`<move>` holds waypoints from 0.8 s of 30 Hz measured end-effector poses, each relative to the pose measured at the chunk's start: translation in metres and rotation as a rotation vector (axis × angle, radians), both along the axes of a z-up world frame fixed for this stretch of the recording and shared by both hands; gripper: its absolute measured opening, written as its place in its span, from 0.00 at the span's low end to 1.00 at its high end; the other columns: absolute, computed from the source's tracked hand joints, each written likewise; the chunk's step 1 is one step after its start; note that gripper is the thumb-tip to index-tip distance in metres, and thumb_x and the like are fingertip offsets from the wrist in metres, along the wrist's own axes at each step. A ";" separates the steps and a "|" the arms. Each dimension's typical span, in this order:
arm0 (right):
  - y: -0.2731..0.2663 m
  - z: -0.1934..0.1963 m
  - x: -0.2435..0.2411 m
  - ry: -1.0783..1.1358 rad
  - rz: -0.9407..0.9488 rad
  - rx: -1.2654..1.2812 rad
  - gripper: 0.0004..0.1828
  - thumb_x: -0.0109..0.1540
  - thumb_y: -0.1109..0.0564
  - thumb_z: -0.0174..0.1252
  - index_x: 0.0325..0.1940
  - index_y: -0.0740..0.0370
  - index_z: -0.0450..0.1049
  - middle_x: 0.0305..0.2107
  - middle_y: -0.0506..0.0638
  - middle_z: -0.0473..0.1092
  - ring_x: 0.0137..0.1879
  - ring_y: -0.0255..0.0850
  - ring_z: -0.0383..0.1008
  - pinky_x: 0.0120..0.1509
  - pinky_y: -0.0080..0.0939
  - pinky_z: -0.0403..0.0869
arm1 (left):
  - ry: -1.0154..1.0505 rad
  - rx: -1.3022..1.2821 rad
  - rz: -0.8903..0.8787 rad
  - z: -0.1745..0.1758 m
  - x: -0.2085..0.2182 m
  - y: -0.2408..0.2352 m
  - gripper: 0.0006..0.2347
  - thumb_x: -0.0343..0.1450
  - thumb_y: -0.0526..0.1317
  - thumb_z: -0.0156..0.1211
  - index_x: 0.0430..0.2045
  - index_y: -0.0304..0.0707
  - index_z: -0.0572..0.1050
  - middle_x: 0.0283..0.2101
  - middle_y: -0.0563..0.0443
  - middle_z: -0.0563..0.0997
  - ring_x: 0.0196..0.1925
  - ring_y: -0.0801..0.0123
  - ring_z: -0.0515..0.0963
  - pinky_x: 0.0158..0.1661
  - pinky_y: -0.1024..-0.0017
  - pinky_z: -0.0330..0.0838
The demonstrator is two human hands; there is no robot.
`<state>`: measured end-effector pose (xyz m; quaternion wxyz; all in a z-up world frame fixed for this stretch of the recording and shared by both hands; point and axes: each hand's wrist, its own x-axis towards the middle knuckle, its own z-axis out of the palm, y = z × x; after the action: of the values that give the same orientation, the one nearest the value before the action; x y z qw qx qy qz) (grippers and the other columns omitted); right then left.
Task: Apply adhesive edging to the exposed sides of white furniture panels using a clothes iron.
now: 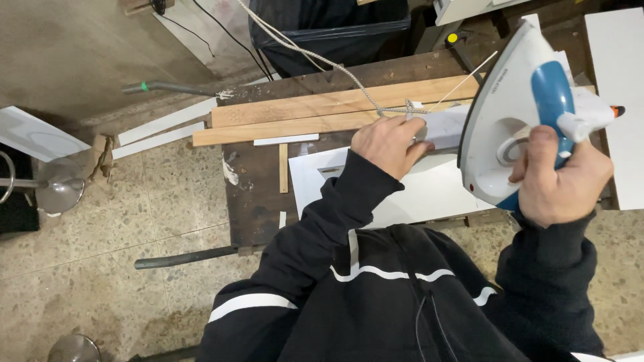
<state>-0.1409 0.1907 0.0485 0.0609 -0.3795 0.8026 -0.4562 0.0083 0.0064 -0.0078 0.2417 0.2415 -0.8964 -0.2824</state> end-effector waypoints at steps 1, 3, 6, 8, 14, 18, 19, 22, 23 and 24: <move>0.007 -0.003 -0.002 -0.038 0.005 -0.084 0.23 0.81 0.50 0.55 0.41 0.73 0.72 0.21 0.50 0.69 0.26 0.35 0.71 0.33 0.34 0.69 | 0.019 -0.020 0.006 -0.001 0.000 0.001 0.13 0.65 0.49 0.70 0.35 0.42 0.78 0.29 0.50 0.80 0.36 0.55 0.82 0.34 0.59 0.74; 0.028 -0.025 -0.016 -0.074 0.005 -0.169 0.24 0.82 0.49 0.53 0.40 0.72 0.69 0.21 0.51 0.68 0.25 0.36 0.70 0.32 0.33 0.68 | 0.039 -0.040 0.006 0.000 0.001 0.001 0.12 0.65 0.48 0.69 0.33 0.42 0.79 0.29 0.50 0.80 0.36 0.55 0.82 0.35 0.59 0.74; 0.070 -0.081 -0.059 -0.067 -0.002 -0.483 0.25 0.81 0.44 0.49 0.41 0.68 0.64 0.20 0.50 0.65 0.25 0.38 0.72 0.31 0.35 0.72 | 0.073 -0.039 0.026 0.002 0.005 -0.001 0.12 0.65 0.48 0.69 0.32 0.42 0.79 0.29 0.50 0.80 0.35 0.54 0.82 0.35 0.58 0.74; 0.103 -0.121 -0.096 -0.269 -0.152 -0.727 0.22 0.81 0.47 0.49 0.40 0.66 0.63 0.21 0.53 0.64 0.26 0.42 0.68 0.34 0.41 0.70 | 0.023 -0.049 0.038 0.002 0.007 -0.003 0.11 0.66 0.48 0.69 0.31 0.42 0.80 0.27 0.50 0.80 0.34 0.54 0.81 0.35 0.57 0.73; 0.125 -0.149 -0.150 -0.245 -0.174 -0.591 0.12 0.83 0.54 0.48 0.52 0.66 0.60 0.33 0.54 0.68 0.35 0.42 0.72 0.47 0.42 0.76 | 0.068 -0.124 0.062 0.006 0.015 -0.011 0.10 0.66 0.47 0.70 0.29 0.41 0.80 0.29 0.50 0.82 0.35 0.54 0.81 0.37 0.58 0.72; 0.127 -0.208 -0.166 -0.248 -0.116 -0.488 0.10 0.81 0.59 0.49 0.60 0.70 0.59 0.42 0.56 0.70 0.45 0.43 0.74 0.57 0.42 0.76 | 0.064 -0.122 0.040 0.008 0.019 -0.016 0.10 0.66 0.46 0.70 0.28 0.40 0.81 0.30 0.50 0.83 0.37 0.54 0.81 0.42 0.58 0.73; 0.114 -0.212 -0.155 -0.315 -0.090 -0.413 0.18 0.78 0.60 0.54 0.67 0.69 0.58 0.49 0.56 0.72 0.54 0.44 0.76 0.63 0.43 0.76 | 0.045 -0.111 0.030 0.010 0.019 -0.017 0.10 0.66 0.46 0.70 0.29 0.40 0.81 0.30 0.50 0.82 0.37 0.54 0.81 0.45 0.58 0.73; 0.093 -0.292 -0.156 -0.324 -0.042 -0.270 0.29 0.71 0.63 0.62 0.73 0.70 0.58 0.56 0.59 0.73 0.62 0.47 0.77 0.68 0.44 0.76 | 0.019 -0.110 0.020 0.009 0.022 -0.018 0.10 0.67 0.46 0.70 0.29 0.39 0.81 0.29 0.50 0.82 0.37 0.55 0.81 0.50 0.56 0.72; 0.089 -0.330 -0.162 -0.262 -0.025 -0.200 0.30 0.68 0.65 0.64 0.71 0.71 0.60 0.56 0.62 0.73 0.61 0.50 0.77 0.66 0.44 0.77 | 0.015 -0.118 0.018 0.008 0.022 -0.017 0.10 0.68 0.45 0.70 0.30 0.39 0.81 0.29 0.50 0.82 0.37 0.55 0.81 0.52 0.55 0.72; 0.079 -0.347 -0.156 -0.268 -0.018 -0.199 0.30 0.68 0.65 0.64 0.71 0.71 0.60 0.56 0.62 0.73 0.61 0.50 0.77 0.66 0.44 0.77 | 0.010 -0.118 0.025 0.009 0.023 -0.017 0.10 0.68 0.45 0.70 0.30 0.39 0.81 0.29 0.50 0.82 0.37 0.55 0.81 0.52 0.55 0.72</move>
<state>-0.2972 0.2695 -0.2981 0.1254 -0.3120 0.7416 -0.5805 0.0314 -0.0107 0.0008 0.2633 0.2364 -0.9073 -0.2272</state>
